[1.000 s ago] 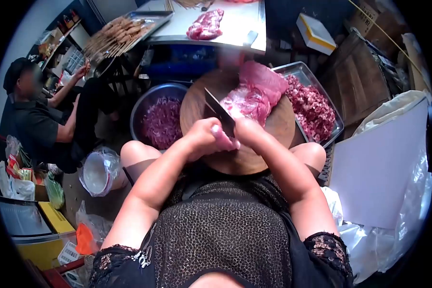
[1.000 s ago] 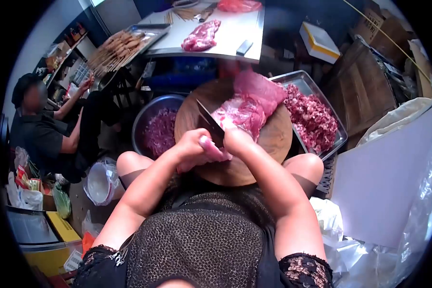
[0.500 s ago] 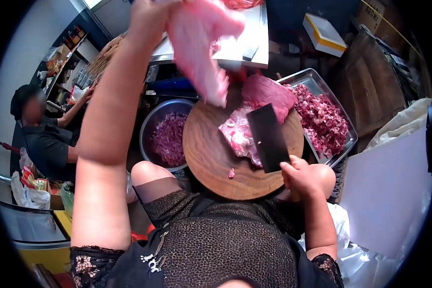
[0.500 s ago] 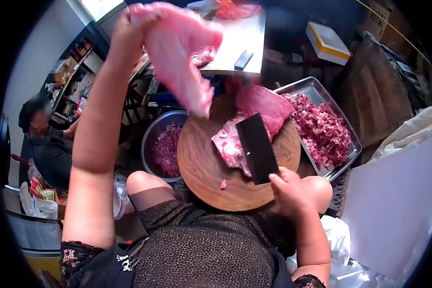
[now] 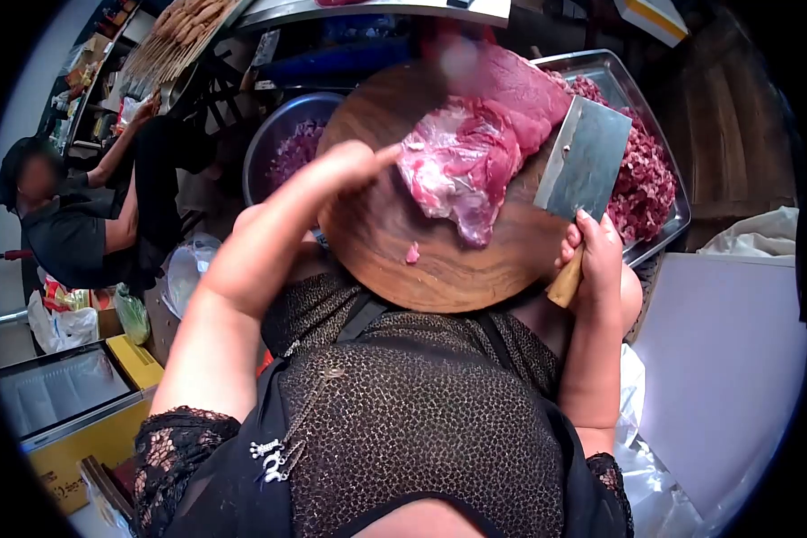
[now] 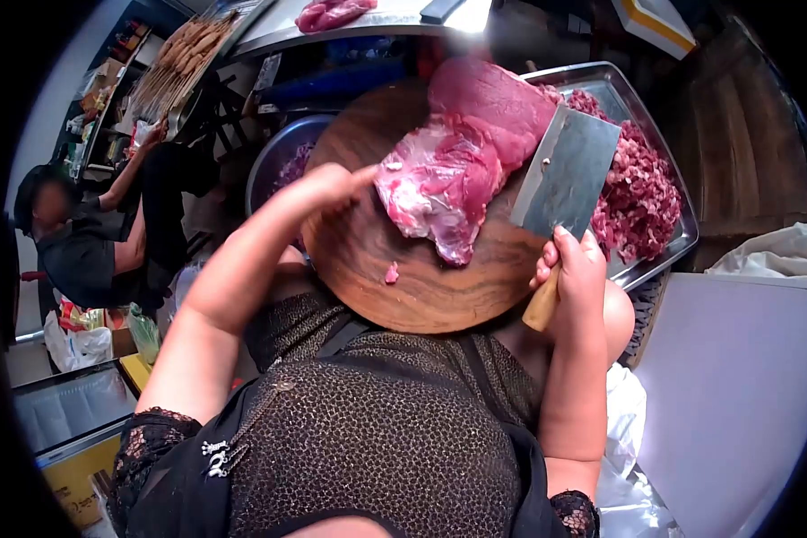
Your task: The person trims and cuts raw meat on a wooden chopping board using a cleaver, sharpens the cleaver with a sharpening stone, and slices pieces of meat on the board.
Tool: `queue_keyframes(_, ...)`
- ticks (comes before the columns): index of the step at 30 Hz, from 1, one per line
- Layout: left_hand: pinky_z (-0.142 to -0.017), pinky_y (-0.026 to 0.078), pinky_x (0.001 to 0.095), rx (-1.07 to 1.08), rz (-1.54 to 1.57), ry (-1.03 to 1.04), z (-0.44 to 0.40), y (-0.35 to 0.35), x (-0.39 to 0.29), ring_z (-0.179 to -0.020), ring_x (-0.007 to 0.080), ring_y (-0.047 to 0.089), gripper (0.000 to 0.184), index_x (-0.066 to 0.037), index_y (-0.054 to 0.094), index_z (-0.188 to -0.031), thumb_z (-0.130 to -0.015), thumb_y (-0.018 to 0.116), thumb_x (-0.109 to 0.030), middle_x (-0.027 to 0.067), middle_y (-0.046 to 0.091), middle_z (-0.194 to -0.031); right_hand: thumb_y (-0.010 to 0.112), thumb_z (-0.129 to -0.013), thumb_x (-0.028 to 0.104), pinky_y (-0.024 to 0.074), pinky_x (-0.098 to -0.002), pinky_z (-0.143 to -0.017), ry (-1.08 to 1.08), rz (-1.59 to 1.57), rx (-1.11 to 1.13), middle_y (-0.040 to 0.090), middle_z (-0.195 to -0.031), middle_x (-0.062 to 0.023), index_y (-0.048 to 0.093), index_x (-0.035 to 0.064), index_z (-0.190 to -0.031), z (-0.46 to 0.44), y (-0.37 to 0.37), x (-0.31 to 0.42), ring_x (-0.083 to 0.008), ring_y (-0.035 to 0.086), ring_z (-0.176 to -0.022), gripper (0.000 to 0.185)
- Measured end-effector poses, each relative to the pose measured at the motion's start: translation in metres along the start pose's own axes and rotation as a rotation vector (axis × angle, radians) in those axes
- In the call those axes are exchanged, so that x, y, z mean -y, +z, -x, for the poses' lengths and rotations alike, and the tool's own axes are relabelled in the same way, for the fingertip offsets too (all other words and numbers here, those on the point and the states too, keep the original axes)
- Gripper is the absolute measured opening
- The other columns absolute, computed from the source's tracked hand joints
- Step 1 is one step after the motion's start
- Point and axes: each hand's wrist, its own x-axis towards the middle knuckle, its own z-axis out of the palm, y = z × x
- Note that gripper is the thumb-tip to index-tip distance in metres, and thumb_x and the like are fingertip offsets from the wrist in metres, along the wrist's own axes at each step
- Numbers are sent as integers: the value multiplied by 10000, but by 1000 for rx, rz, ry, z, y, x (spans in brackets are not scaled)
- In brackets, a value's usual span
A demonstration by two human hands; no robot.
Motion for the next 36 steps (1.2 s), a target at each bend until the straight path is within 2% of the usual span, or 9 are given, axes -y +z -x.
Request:
queue_keyframes(5, -723, 510, 301, -253, 361, 304, 36, 79, -44, -816, 177, 648, 471, 23, 665, -1020, -846, 716, -412, 127, 696, -944, 511, -968, 157, 459, -284, -426, -39, -46, 51, 478, -650, 2, 418, 112, -912, 3, 1, -4, -111, 481, -485, 117)
queue_keyframes(6, -744, 516, 297, -181, 905, 366, 28, 99, -47, -853, 171, 652, 387, -4, 638, -1082, -829, 753, -273, 102, 692, -961, 511, -969, 154, 462, -283, -429, -62, -40, 71, 485, -660, -2, 424, 105, -913, 3, 0, -6, -112, 490, -488, 115)
queue_keyframes(11, -765, 603, 389, 4, 1467, 413, 15, 90, -90, -846, 270, 691, 320, 43, 592, -1045, -738, 530, 108, 153, 666, -964, 512, -964, 155, 468, -297, -434, -126, -45, 119, 494, -671, -15, 433, 84, -922, -5, -2, -12, -121, 497, -492, 115)
queue_keyframes(20, -717, 567, 324, -76, 1207, 524, 61, -2, -15, -811, 213, 676, 309, 65, 588, -1094, -788, 596, 19, 131, 669, -979, 499, -950, 130, 477, -297, -451, -113, -49, 149, 489, -675, -11, 444, 88, -915, 3, -9, -11, -122, 494, -520, 78)
queue_keyframes(22, -761, 562, 336, -279, 593, 213, 41, -2, 19, -842, 237, 682, 425, 48, 582, -1145, -791, 722, -142, 153, 673, -1043, 496, -951, 130, 476, -296, -449, -118, -52, 152, 490, -675, -11, 447, 88, -909, 6, -11, -13, -123, 494, -517, 77)
queue_keyframes(23, -778, 552, 351, -866, 95, 209, 19, 20, 47, -850, 265, 685, 544, 35, 609, -1126, -740, 809, -292, 164, 690, -1029, 492, -952, 131, 475, -296, -447, -131, -58, 161, 491, -674, -10, 451, 88, -904, 6, -11, -11, -124, 494, -515, 76)
queue_keyframes(28, -733, 539, 371, -168, 81, 530, 105, 96, -2, -820, 276, 686, 329, -1, 693, -963, -766, 744, -261, 191, 685, -837, 503, -958, 149, 481, -295, -455, -134, 0, 204, 499, -667, -6, 434, 103, -906, -2, -12, -15, -119, 498, -513, 98)
queue_keyframes(32, -792, 522, 391, -325, -108, 767, 102, 156, 15, -864, 326, 642, 179, -39, 669, -898, -732, 650, -104, 159, 647, -898, 511, -950, 152, 471, -302, -432, -137, 31, 198, 507, -664, -11, 442, 93, -920, 0, -12, -20, -126, 496, -492, 96)
queue_keyframes(36, -722, 517, 274, -460, 257, 763, 123, 72, 28, -785, 126, 622, 160, -30, 668, -907, -752, 642, -6, 55, 643, -846, 519, -948, 156, 465, -297, -430, -110, 88, 170, 506, -661, -11, 448, 97, -940, 11, -15, -25, -124, 493, -480, 93)
